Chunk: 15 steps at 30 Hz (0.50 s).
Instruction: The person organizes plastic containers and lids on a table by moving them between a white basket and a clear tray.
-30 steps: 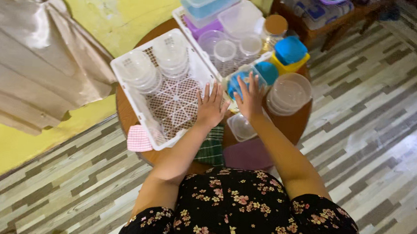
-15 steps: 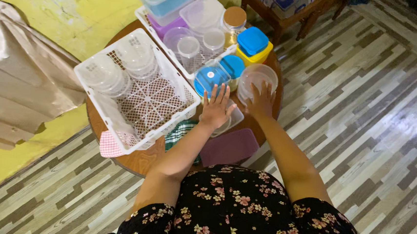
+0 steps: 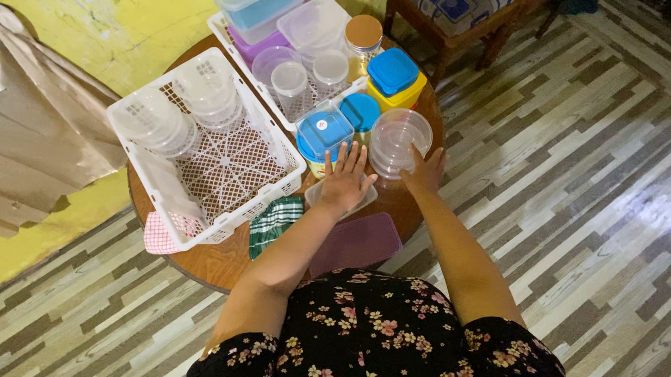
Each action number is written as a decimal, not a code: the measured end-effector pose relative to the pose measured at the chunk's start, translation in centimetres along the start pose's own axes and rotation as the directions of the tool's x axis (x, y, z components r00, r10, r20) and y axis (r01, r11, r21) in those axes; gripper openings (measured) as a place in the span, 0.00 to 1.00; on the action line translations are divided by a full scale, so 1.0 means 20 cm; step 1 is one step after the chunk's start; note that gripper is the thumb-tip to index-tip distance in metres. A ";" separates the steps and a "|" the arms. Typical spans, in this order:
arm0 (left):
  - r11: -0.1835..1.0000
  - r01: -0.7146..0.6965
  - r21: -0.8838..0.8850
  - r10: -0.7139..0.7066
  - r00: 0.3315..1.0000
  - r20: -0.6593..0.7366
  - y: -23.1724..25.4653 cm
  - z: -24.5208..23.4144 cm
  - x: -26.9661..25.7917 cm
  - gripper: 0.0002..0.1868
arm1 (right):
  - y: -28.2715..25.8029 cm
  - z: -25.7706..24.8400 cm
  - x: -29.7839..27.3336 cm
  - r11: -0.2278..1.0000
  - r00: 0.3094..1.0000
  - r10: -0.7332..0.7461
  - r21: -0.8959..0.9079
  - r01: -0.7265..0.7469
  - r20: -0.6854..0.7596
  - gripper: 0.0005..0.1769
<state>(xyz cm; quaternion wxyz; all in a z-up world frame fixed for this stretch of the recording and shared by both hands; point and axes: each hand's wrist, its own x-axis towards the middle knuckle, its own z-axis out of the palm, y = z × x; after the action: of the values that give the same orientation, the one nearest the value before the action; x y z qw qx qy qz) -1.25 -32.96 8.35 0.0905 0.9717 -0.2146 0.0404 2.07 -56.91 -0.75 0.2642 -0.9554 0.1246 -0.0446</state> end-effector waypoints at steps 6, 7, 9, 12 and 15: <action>1.000 0.020 0.012 -0.020 1.000 -0.024 -0.02 -0.02 -0.04 0.41 | 0.01 0.01 0.06 0.997 0.997 -0.070 0.043 0.071 -0.024 0.45; 0.999 0.029 0.023 -0.028 0.999 -0.023 -0.02 -0.02 -0.04 0.41 | 0.01 0.01 0.05 0.987 0.988 -0.130 0.083 0.137 -0.079 0.43; 0.999 0.050 0.003 -0.050 0.999 0.013 -0.03 -0.04 -0.04 0.41 | 0.01 0.02 0.03 0.971 0.984 -0.139 0.180 0.157 -0.110 0.42; 0.998 0.058 -0.027 -0.057 0.997 0.044 -0.03 -0.06 -0.05 0.41 | 0.02 0.03 0.00 0.952 0.979 -0.141 0.252 0.175 -0.150 0.40; 0.998 0.048 -0.033 -0.047 0.999 0.019 -0.03 -0.06 -0.06 0.41 | 0.02 0.02 0.00 0.955 0.965 -0.172 0.206 0.213 -0.200 0.40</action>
<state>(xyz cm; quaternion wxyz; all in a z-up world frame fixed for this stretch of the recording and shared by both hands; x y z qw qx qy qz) -2.14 -31.60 9.36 0.1058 0.9751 -0.1930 0.0258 1.98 -57.16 -1.29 0.3531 -0.9187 0.0480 -0.1701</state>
